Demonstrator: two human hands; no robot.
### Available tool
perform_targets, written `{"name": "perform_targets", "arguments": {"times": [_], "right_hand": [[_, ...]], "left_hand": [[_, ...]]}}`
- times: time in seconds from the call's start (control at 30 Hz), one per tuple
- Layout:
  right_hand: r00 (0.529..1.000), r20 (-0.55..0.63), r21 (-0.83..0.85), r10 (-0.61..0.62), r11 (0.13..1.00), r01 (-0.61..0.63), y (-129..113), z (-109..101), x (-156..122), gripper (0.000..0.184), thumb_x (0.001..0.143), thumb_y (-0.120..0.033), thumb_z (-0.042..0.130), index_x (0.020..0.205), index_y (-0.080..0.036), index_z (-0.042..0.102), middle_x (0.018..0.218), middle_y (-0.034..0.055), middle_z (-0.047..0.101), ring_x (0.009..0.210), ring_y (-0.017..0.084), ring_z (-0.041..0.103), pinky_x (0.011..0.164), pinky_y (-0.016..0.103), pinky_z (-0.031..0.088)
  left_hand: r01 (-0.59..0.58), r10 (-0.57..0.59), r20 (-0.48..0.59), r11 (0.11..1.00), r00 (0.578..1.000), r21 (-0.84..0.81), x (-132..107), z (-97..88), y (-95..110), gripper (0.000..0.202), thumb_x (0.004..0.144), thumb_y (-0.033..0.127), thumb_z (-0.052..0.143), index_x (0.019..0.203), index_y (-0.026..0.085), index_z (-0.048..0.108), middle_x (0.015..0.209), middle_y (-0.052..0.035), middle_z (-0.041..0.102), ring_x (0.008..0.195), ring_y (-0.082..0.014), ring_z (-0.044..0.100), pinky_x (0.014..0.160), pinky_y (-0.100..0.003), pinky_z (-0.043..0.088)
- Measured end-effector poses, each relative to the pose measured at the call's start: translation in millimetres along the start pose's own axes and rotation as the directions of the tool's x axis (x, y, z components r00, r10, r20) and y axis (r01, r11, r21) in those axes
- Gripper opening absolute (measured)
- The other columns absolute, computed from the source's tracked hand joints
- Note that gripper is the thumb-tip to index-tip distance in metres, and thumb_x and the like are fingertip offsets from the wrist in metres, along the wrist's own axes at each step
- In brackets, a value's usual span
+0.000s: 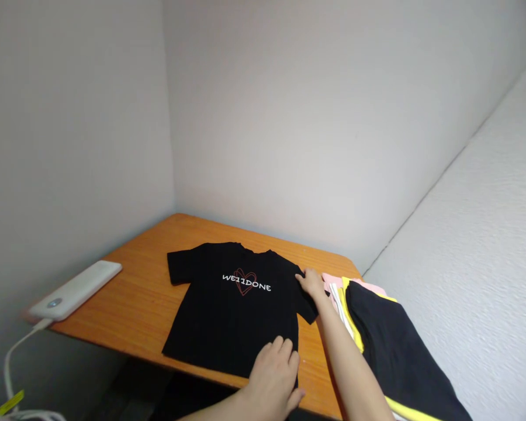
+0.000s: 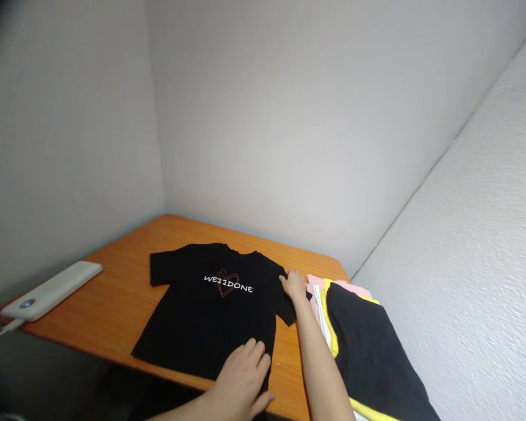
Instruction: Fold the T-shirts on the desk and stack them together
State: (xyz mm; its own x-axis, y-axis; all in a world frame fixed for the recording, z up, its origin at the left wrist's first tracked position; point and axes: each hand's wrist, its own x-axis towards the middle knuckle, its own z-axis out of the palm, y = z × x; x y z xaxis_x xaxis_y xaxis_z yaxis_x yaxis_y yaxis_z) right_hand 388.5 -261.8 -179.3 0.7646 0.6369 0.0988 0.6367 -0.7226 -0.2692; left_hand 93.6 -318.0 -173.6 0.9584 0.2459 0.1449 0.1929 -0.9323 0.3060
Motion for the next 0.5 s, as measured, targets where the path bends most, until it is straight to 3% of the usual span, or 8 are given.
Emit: {"name": "perform_targets", "arguments": {"times": [0.13, 0.27, 0.4, 0.5], "right_hand": [[0.999, -0.015, 0.025, -0.035, 0.999, 0.035, 5.2, -3.5, -3.1, 0.023, 0.089, -0.035, 0.055, 0.092, -0.015, 0.064, 0.099, 0.0137, 0.067, 0.094, 0.024, 0.062, 0.076, 0.029, 0.042], [0.998, -0.019, 0.093, -0.055, 0.994, 0.056, 5.5, -22.6, 2.5, 0.016, 0.086, -0.027, 0.057, 0.074, -0.017, 0.059, 0.073, 0.0062, 0.064, 0.07, 0.018, 0.058, 0.063, 0.026, 0.038], [0.995, -0.05, 0.175, -0.081, 0.981, 0.089, -20.2, -50.4, 16.4, 0.024, 0.085, -0.025, 0.059, 0.063, -0.019, 0.053, 0.062, 0.0033, 0.058, 0.059, 0.015, 0.052, 0.057, 0.026, 0.035], [0.989, -0.076, 0.242, -0.13, 0.959, 0.144, -64.6, -68.4, 31.6, 0.026, 0.089, -0.026, 0.055, 0.065, -0.017, 0.054, 0.06, 0.0033, 0.058, 0.056, 0.014, 0.052, 0.054, 0.027, 0.035]], "left_hand": [[0.029, -0.027, 0.064, 0.999, 0.998, -0.034, 1.0, -5.9, -4.9, 0.018, 0.082, 0.018, 0.051, 0.099, 0.016, 0.058, 0.099, -0.0103, 0.063, 0.091, -0.0261, 0.059, 0.077, -0.038, 0.051], [0.049, -0.067, -0.051, 0.953, 0.996, -0.3, -8.2, -18.8, -12.3, 0.026, 0.074, 0.007, 0.048, 0.096, 0.021, 0.052, 0.093, -0.0028, 0.064, 0.081, -0.0182, 0.061, 0.072, -0.028, 0.046], [0.083, -0.215, -0.152, 0.794, 0.965, -0.602, -21.2, -46.0, -24.9, 0.017, 0.076, 0.01, 0.049, 0.086, 0.023, 0.047, 0.074, 0.0038, 0.056, 0.065, -0.0112, 0.053, 0.058, -0.021, 0.038], [0.108, -0.349, -0.142, 0.607, 0.926, -0.787, -34.2, -66.8, -39.8, 0.008, 0.081, 0.017, 0.05, 0.084, 0.023, 0.045, 0.063, 0.0066, 0.047, 0.055, -0.0091, 0.047, 0.05, -0.019, 0.035]]}}
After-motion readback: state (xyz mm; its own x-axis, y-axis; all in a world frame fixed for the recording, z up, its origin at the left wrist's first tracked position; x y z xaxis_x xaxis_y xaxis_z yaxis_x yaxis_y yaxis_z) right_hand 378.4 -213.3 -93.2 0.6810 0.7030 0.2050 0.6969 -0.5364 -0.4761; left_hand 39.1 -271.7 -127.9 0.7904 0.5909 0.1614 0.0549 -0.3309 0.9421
